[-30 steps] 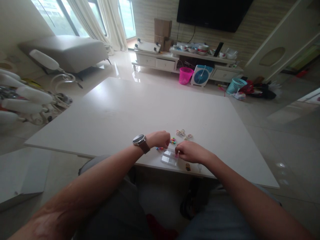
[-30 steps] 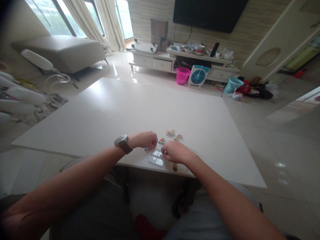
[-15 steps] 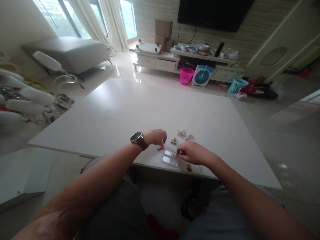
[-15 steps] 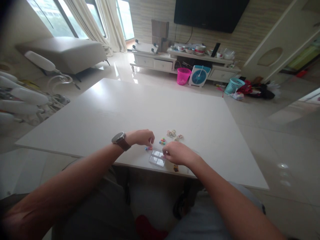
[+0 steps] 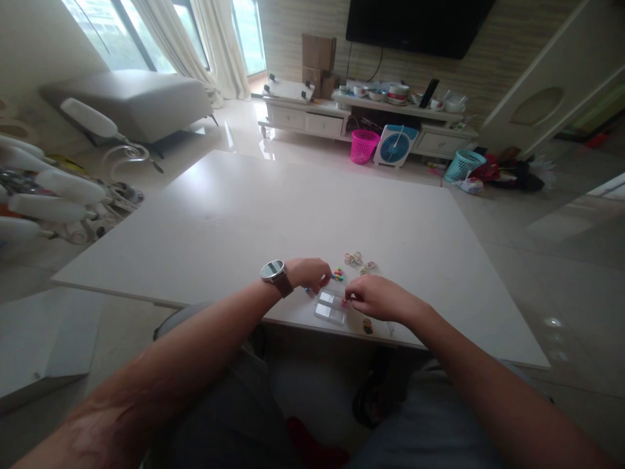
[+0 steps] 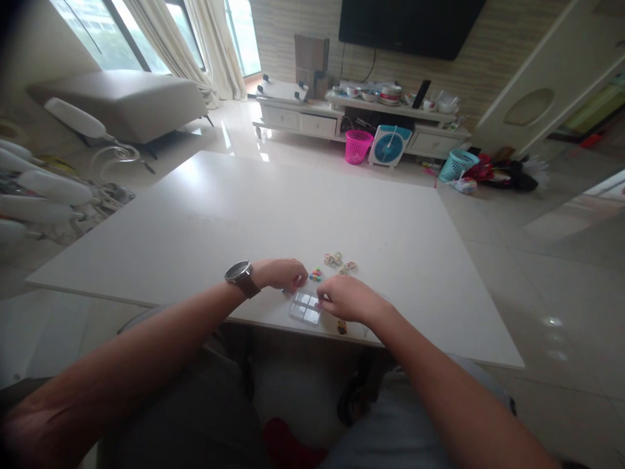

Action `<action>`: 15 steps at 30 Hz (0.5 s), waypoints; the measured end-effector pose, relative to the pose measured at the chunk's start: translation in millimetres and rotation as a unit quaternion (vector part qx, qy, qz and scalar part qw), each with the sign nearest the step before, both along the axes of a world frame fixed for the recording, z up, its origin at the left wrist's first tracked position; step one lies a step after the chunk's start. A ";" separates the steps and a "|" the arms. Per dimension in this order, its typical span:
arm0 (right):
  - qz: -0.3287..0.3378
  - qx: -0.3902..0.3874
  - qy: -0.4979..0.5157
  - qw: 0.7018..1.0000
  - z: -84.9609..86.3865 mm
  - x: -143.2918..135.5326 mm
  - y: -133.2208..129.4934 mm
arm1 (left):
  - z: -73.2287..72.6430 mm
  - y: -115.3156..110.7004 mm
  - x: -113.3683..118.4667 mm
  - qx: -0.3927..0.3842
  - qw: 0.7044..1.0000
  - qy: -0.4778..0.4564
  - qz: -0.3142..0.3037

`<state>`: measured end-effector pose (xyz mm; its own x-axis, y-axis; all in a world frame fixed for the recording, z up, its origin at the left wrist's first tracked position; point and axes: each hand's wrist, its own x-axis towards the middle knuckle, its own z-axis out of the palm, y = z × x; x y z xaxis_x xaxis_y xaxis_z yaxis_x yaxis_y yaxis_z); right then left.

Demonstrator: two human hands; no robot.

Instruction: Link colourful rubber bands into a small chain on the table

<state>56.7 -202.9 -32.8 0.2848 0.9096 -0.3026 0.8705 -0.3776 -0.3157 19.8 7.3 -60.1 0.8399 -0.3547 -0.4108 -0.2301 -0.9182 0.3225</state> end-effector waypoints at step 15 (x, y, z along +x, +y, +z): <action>-0.051 -0.003 -0.052 0.997 5.8 4.2 -1.1 | 10.0 4.3 -0.4 -0.083 0.994 -0.071 0.009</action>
